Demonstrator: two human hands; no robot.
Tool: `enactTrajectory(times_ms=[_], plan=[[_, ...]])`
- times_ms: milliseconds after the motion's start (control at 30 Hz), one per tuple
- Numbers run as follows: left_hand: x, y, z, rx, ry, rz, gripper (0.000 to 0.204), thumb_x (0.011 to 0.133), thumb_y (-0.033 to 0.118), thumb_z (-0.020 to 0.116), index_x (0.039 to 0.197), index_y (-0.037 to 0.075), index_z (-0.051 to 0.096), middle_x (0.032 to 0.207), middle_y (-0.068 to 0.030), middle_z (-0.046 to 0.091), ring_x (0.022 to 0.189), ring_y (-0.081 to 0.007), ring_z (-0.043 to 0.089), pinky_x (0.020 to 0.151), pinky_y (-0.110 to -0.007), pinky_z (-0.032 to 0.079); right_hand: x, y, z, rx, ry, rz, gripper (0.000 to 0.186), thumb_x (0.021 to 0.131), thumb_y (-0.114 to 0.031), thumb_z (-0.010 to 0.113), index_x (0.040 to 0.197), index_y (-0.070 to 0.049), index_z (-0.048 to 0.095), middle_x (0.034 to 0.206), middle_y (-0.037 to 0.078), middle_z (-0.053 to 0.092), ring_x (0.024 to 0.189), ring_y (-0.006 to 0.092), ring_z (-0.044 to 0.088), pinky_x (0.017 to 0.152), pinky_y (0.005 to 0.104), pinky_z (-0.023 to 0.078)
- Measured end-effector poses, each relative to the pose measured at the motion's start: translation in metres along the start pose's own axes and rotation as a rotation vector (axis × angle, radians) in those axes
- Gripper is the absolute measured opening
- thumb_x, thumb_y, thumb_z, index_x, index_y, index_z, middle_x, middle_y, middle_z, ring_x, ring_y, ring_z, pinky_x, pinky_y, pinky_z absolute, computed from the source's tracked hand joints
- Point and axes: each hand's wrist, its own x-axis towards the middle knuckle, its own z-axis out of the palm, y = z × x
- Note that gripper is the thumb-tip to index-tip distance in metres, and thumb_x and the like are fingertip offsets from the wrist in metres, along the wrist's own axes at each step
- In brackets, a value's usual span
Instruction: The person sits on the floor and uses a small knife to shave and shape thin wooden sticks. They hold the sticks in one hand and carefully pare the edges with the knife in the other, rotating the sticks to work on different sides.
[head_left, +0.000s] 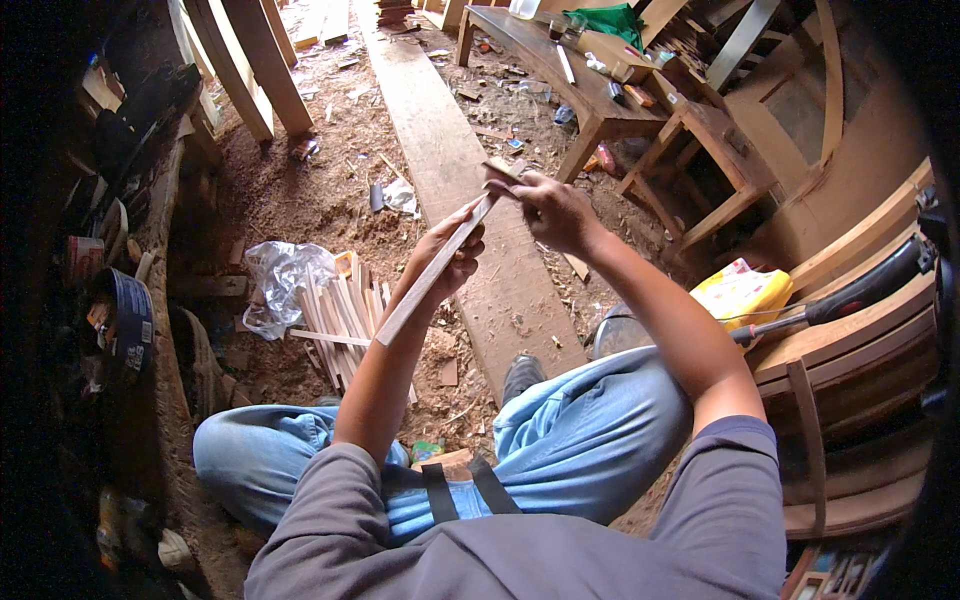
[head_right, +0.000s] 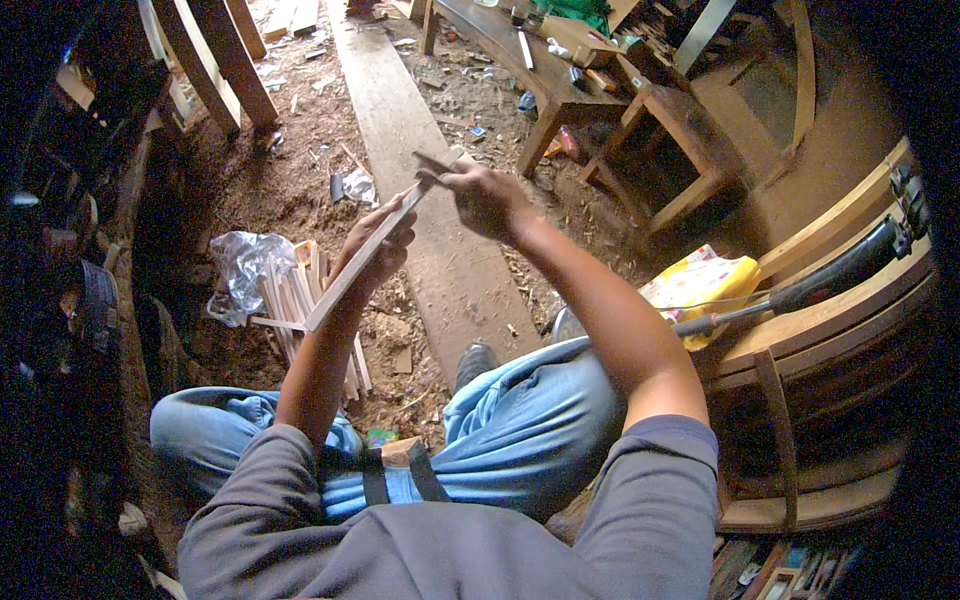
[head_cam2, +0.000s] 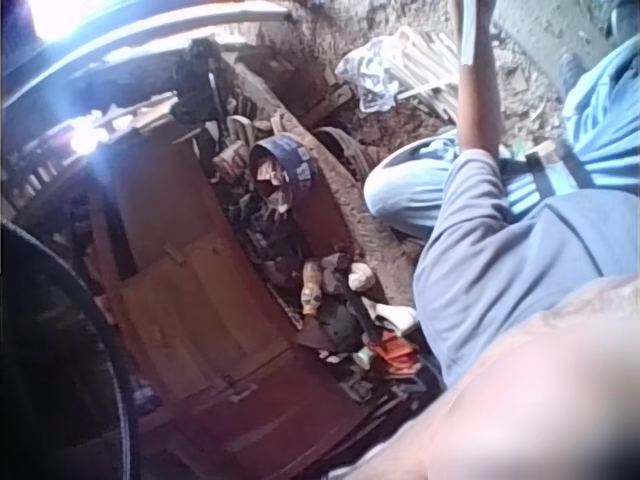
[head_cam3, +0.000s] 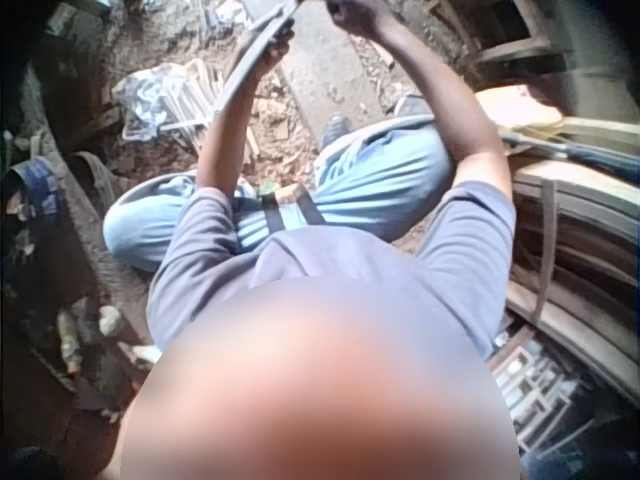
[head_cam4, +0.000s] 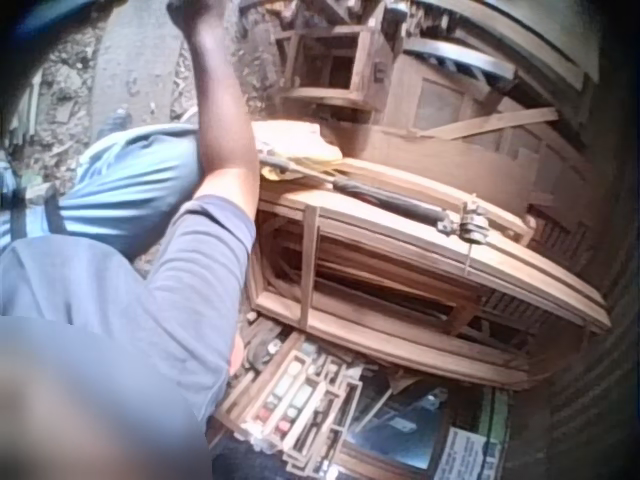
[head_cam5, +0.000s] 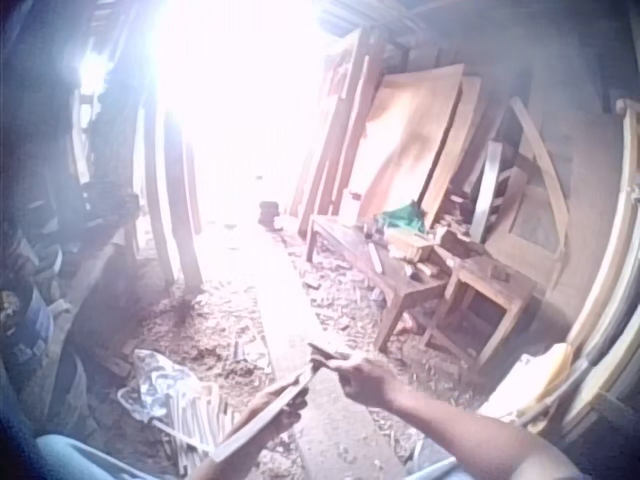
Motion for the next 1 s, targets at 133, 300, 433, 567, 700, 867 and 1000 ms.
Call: enactTrajectory(times_ms=[133, 300, 433, 567, 700, 867, 1000], plan=[[0.001, -0.003, -0.002, 0.060, 0.002, -0.006, 0.042, 0.105, 0.027, 0.047, 0.145, 0.014, 0.044, 0.074, 0.0003, 0.048, 0.053, -0.0057, 0.044, 0.041, -0.017, 0.041, -0.002, -0.003, 0.007, 0.112, 0.035, 0.019, 0.039, 0.087, 0.001, 0.054, 0.121, -0.011, 0.069, 0.106, 0.020, 0.065, 0.087, 0.0383, 0.066, 0.078, 0.0448, 0.054], [0.002, -0.006, -0.006, 0.075, 0.011, 0.022, 0.036, 0.106, 0.026, 0.045, 0.140, 0.013, 0.047, 0.075, 0.0003, 0.048, 0.053, -0.0058, 0.044, 0.042, -0.017, 0.041, -0.001, -0.008, 0.005, 0.113, 0.020, 0.050, 0.040, 0.086, 0.002, 0.053, 0.122, -0.008, 0.068, 0.105, 0.020, 0.067, 0.087, 0.0370, 0.066, 0.078, 0.0431, 0.054], [0.003, -0.008, -0.010, 0.096, 0.008, 0.020, 0.030, 0.106, 0.029, 0.045, 0.131, 0.013, 0.052, 0.076, -0.0003, 0.051, 0.053, -0.0055, 0.047, 0.041, -0.017, 0.042, -0.002, -0.012, 0.008, 0.244, -0.047, 0.044, 0.041, 0.084, 0.003, 0.053, 0.120, -0.008, 0.069, 0.105, 0.021, 0.066, 0.089, 0.0378, 0.065, 0.078, 0.0421, 0.053], [0.003, -0.007, -0.012, -0.025, -0.023, 0.045, 0.031, 0.107, 0.028, 0.042, 0.131, 0.011, 0.051, 0.076, -0.0013, 0.050, 0.053, -0.0069, 0.048, 0.041, -0.018, 0.043, 0.001, -0.013, 0.014, 0.122, 0.071, 0.021, 0.044, 0.084, 0.003, 0.051, 0.122, -0.013, 0.069, 0.107, 0.020, 0.068, 0.073, 0.0394, 0.065, 0.069, 0.0441, 0.054], [0.002, -0.009, -0.012, 0.055, 0.030, 0.016, 0.036, 0.109, 0.027, 0.037, 0.141, 0.013, 0.046, 0.077, -0.0015, 0.049, 0.053, -0.0076, 0.047, 0.042, -0.019, 0.044, 0.003, -0.011, 0.013, 0.192, -0.068, 0.036, 0.045, 0.086, -0.001, 0.051, 0.124, -0.016, 0.069, 0.112, 0.018, 0.069, 0.076, 0.0348, 0.068, 0.070, 0.0431, 0.055], [0.002, -0.009, -0.016, -0.068, -0.057, 0.044, 0.037, 0.109, 0.029, 0.036, 0.141, 0.012, 0.046, 0.077, -0.0024, 0.048, 0.055, -0.0081, 0.045, 0.043, -0.019, 0.043, 0.005, -0.006, 0.010, 0.002, 0.035, 0.142, 0.043, 0.085, 0.000, 0.053, 0.123, -0.013, 0.069, 0.101, 0.020, 0.068, 0.083, 0.0356, 0.068, 0.075, 0.0450, 0.053], [0.002, -0.006, -0.020, -0.073, -0.080, 0.053, 0.040, 0.109, 0.028, 0.037, 0.145, 0.013, 0.042, 0.079, -0.0022, 0.048, 0.057, -0.0079, 0.045, 0.043, -0.019, 0.043, 0.002, -0.003, 0.016, 0.138, -0.158, -0.096, 0.034, 0.086, -0.001, 0.053, 0.113, -0.009, 0.071, 0.105, 0.020, 0.068, 0.084, 0.0374, 0.068, 0.076, 0.0463, 0.054]])
